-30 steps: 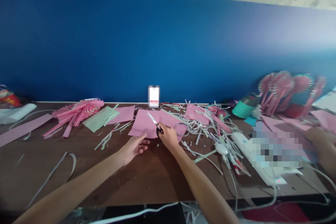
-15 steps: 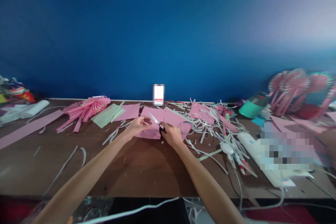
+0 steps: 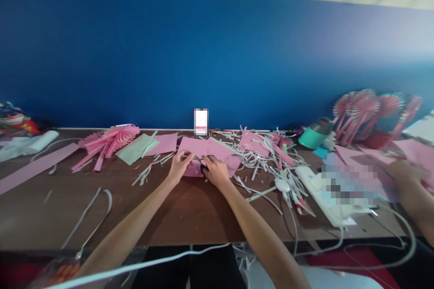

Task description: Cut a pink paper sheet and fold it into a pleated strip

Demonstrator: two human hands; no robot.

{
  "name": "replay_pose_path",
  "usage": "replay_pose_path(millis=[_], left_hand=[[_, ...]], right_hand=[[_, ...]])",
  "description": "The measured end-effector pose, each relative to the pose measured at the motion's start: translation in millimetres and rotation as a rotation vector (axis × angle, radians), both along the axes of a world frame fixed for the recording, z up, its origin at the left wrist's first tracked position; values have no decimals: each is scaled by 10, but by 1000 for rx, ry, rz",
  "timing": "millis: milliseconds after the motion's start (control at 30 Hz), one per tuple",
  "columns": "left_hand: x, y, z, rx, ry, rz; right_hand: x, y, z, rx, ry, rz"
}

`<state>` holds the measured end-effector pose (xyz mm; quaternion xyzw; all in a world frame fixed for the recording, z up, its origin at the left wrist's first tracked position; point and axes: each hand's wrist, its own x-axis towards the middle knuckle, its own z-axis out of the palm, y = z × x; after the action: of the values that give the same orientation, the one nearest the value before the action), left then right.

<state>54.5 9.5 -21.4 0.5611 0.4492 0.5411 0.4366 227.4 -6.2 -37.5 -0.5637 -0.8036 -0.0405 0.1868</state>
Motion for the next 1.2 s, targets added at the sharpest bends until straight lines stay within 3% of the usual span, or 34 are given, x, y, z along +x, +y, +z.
replay_pose_path(millis=[367, 600, 1200], left_hand=[[-146, -70, -25, 53, 129, 81], [-126, -87, 5, -22, 109, 157], [-168, -51, -89, 47, 167, 204]], right_hand=[[-39, -34, 13, 31, -77, 108], [-37, 0, 3, 77, -112, 141], [-48, 21, -52, 83, -106, 118]])
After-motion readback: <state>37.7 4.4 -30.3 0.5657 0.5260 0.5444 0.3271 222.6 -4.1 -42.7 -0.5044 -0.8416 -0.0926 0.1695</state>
